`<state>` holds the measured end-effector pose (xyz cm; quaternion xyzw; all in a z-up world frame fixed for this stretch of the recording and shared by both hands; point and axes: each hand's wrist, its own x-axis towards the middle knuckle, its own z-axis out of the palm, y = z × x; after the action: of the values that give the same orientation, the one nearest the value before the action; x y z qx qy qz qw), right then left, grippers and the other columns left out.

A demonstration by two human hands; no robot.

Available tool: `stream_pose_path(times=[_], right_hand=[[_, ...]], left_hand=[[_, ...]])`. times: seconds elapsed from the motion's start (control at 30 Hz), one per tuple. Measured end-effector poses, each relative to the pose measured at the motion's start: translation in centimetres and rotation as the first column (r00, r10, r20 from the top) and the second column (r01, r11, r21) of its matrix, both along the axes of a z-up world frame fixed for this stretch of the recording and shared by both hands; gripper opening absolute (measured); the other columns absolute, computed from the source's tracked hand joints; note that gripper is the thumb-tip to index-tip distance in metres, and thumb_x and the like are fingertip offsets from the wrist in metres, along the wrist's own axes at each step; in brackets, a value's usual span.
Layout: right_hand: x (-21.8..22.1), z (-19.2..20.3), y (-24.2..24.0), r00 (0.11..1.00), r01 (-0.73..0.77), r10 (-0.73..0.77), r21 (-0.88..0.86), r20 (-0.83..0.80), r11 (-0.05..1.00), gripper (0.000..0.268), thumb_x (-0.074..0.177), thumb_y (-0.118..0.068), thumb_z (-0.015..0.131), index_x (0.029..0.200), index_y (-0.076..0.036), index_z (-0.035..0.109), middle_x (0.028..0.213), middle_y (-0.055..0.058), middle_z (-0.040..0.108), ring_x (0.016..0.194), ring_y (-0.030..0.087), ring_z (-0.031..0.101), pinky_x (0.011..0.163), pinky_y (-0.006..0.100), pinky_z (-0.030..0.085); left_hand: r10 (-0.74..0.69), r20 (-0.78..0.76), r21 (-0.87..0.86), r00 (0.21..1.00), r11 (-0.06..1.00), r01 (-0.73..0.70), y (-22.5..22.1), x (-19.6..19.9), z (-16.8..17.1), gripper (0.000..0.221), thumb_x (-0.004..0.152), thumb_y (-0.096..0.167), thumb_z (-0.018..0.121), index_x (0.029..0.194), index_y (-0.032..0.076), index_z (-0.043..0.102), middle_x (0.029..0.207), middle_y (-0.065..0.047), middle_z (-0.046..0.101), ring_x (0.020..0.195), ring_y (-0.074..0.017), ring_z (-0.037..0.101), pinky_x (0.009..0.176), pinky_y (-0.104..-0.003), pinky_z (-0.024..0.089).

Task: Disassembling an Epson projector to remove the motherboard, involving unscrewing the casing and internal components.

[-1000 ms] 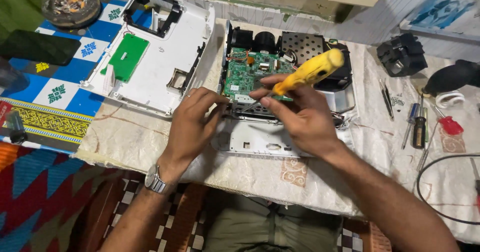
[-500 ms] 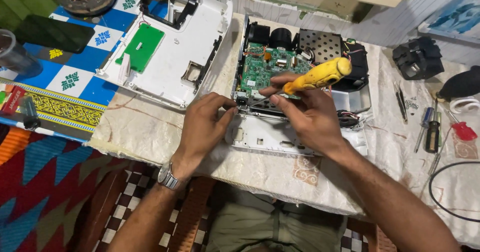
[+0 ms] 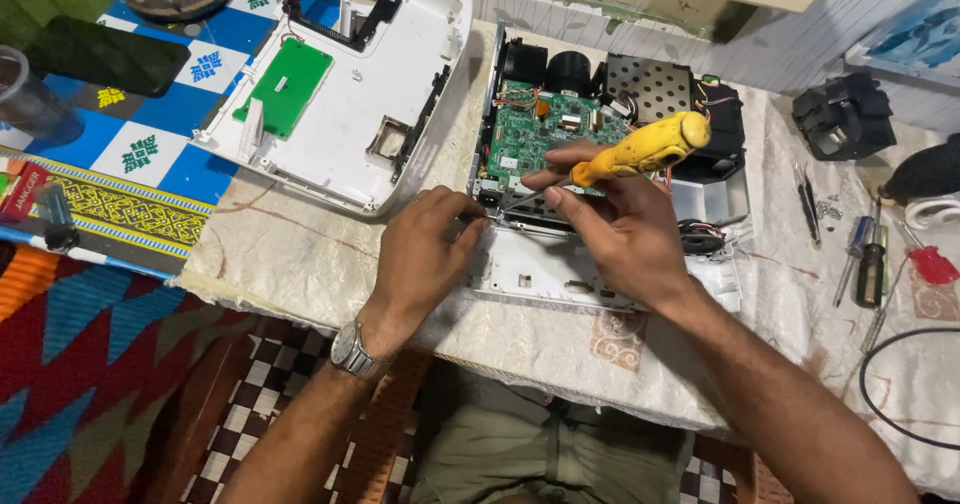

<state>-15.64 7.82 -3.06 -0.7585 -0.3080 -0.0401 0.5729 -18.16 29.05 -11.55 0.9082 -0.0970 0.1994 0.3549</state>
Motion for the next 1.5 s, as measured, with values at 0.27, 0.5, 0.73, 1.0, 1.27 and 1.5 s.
stream_pose_path(times=[0.27, 0.5, 0.73, 1.0, 1.27, 1.5], right_hand=[[0.5, -0.6, -0.1, 1.000, -0.023, 0.023, -0.004, 0.019, 1.000, 0.024, 0.102, -0.006, 0.062, 0.125, -0.003, 0.059, 0.117, 0.012, 0.072, 0.112, 0.023, 0.075, 0.101, 0.032, 0.062], [0.4, 0.8, 0.2, 1.000, 0.011, -0.008, -0.102, 0.025, 0.995, 0.027, 0.101, -0.011, 0.062, 0.126, -0.003, 0.060, 0.115, 0.009, 0.076, 0.115, 0.020, 0.072, 0.104, 0.032, 0.059], [1.1, 1.5, 0.7, 0.996, -0.055, 0.041, -0.193, -0.076, 0.980, 0.025, 0.101, -0.015, 0.055, 0.124, -0.008, 0.062, 0.135, 0.009, 0.066, 0.115, 0.025, 0.070, 0.082, 0.035, 0.068], [2.3, 0.3, 1.8, 0.992, -0.125, 0.123, -0.064, -0.041, 0.990, 0.021, 0.104, -0.014, 0.059, 0.119, -0.001, 0.065, 0.115, 0.018, 0.070, 0.120, 0.034, 0.066, 0.109, 0.054, 0.049], [2.3, 0.8, 3.2, 0.996, -0.085, 0.090, -0.146, 0.026, 0.986, 0.028, 0.101, -0.026, 0.066, 0.121, -0.009, 0.075, 0.106, 0.015, 0.060, 0.102, 0.030, 0.062, 0.094, 0.056, 0.057], [3.1, -0.2, 2.9, 0.994, -0.084, 0.081, 0.033, 0.076, 0.996, 0.026, 0.087, 0.000, 0.080, 0.112, 0.001, 0.070, 0.104, 0.020, 0.074, 0.094, 0.028, 0.075, 0.087, 0.045, 0.064]], left_hand=[[0.059, 0.067, -0.017, 0.996, 0.998, -0.058, 0.1, 0.3, -0.2, 0.013, 0.093, 0.023, 0.072, 0.100, 0.012, 0.070, 0.094, -0.003, 0.071, 0.089, -0.0251, 0.065, 0.071, -0.041, 0.048], [0.037, 0.084, -0.046, 0.996, 0.998, -0.034, -0.1, 0.6, 0.4, 0.017, 0.096, 0.024, 0.074, 0.099, 0.009, 0.064, 0.092, -0.005, 0.067, 0.084, -0.0236, 0.061, 0.071, -0.038, 0.047], [0.056, 0.071, -0.033, 0.996, 0.998, -0.053, -0.1, 0.6, 0.2, 0.019, 0.097, 0.027, 0.073, 0.098, 0.010, 0.064, 0.088, -0.004, 0.066, 0.079, -0.0225, 0.060, 0.067, -0.038, 0.046], [0.069, 0.056, -0.127, 0.996, 0.990, -0.062, 0.1, 0.8, 0.0, 0.015, 0.088, 0.020, 0.080, 0.094, 0.014, 0.068, 0.082, -0.007, 0.070, 0.077, -0.0304, 0.067, 0.071, -0.043, 0.053], [0.059, 0.032, -0.150, 0.998, 0.987, -0.053, 0.0, 0.8, 0.6, 0.015, 0.087, 0.020, 0.081, 0.094, 0.012, 0.070, 0.082, -0.008, 0.071, 0.073, -0.0297, 0.066, 0.068, -0.042, 0.052], [0.062, 0.016, -0.144, 0.998, 0.988, -0.059, 0.4, 1.1, 0.1, 0.016, 0.087, 0.021, 0.081, 0.094, 0.012, 0.071, 0.082, -0.008, 0.072, 0.071, -0.0283, 0.066, 0.067, -0.042, 0.052]])
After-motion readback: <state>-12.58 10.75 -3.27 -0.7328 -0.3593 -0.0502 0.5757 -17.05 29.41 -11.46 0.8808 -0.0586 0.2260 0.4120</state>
